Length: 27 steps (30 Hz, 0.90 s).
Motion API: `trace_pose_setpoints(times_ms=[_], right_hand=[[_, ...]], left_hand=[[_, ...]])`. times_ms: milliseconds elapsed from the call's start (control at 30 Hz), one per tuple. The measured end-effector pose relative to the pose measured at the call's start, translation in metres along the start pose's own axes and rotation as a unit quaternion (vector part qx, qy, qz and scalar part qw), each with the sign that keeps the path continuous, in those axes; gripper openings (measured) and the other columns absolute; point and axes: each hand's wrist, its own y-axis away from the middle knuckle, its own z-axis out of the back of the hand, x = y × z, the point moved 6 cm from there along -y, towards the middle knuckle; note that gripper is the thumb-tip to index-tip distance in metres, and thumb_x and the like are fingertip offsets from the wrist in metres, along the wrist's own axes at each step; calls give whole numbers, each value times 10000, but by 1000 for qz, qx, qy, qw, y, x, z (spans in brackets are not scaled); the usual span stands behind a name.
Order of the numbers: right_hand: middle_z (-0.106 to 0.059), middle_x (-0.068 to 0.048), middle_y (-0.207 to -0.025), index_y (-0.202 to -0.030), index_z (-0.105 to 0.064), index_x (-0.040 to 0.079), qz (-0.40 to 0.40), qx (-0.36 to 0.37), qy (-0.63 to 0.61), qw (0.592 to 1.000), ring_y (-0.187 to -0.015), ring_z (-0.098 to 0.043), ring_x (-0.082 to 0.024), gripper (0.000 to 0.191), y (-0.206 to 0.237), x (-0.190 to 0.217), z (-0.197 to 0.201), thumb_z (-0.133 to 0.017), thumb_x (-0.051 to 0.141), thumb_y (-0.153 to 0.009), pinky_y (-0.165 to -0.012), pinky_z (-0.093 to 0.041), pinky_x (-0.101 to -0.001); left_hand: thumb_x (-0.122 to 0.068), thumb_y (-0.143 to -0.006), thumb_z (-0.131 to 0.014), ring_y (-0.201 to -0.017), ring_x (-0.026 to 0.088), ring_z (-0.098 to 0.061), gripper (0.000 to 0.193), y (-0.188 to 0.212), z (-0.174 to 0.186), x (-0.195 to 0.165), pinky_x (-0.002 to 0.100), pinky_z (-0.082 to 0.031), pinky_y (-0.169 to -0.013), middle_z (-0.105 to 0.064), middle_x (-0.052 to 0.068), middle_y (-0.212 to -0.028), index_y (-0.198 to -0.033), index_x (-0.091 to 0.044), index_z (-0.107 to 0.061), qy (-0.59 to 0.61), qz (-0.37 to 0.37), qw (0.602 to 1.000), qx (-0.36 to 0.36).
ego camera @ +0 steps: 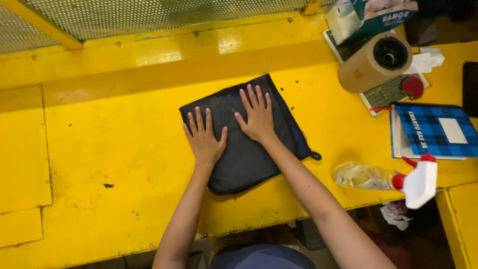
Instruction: The person repeatedly wipes a black fabric bag on a yellow workbench using a cloth and a spray bottle. They spray the bag and wipe it multiple times, occasionally lifting and repositioning the bag to access different areas.
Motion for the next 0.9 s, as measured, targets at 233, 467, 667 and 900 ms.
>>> trace_pose_setpoints(times_ms=[233,467,667,900], right_hand=[[-254,-193,-1680,-1607,-328,86,-36,7,1,999,-1559,-193,-410,842,104,20,22,-596,526,-940,-1234,-139,-613],[-224,-214,-1671,-1597,-320,65,-41,33,9,999,-1550,-163,-426,853,187,38,48,-600,530,-938,-1214,-146,-617],[-487,-165,-1488,-1416,-537,85,-119,-119,-264,950,-1373,-478,-332,499,262,-8,90,-706,175,-955,-1137,-426,-434],[-388,-156,-1513,-1548,-216,71,-247,-421,-206,848,-1412,-425,-270,905,311,-136,183,-873,229,-947,-1120,-368,-409]], left_hand=[[-596,-960,-580,-1556,439,-205,815,79,14,-31,620,-140,-1236,-280,224,-1675,-1544,-37,-471,2,-7,1000,-23],[-554,-964,-572,-1556,433,-206,805,146,31,-58,607,-156,-1238,-284,241,-1664,-1535,0,-444,13,-5,1000,-12],[-493,-988,-548,-1566,411,-190,793,169,35,-67,599,-153,-1244,-253,208,-1684,-1595,-25,-342,18,-10,1000,-10],[-475,-1000,-549,-1556,430,-186,692,173,34,-68,613,-147,-1236,-252,223,-1676,-1602,-171,-393,26,-32,999,-18]])
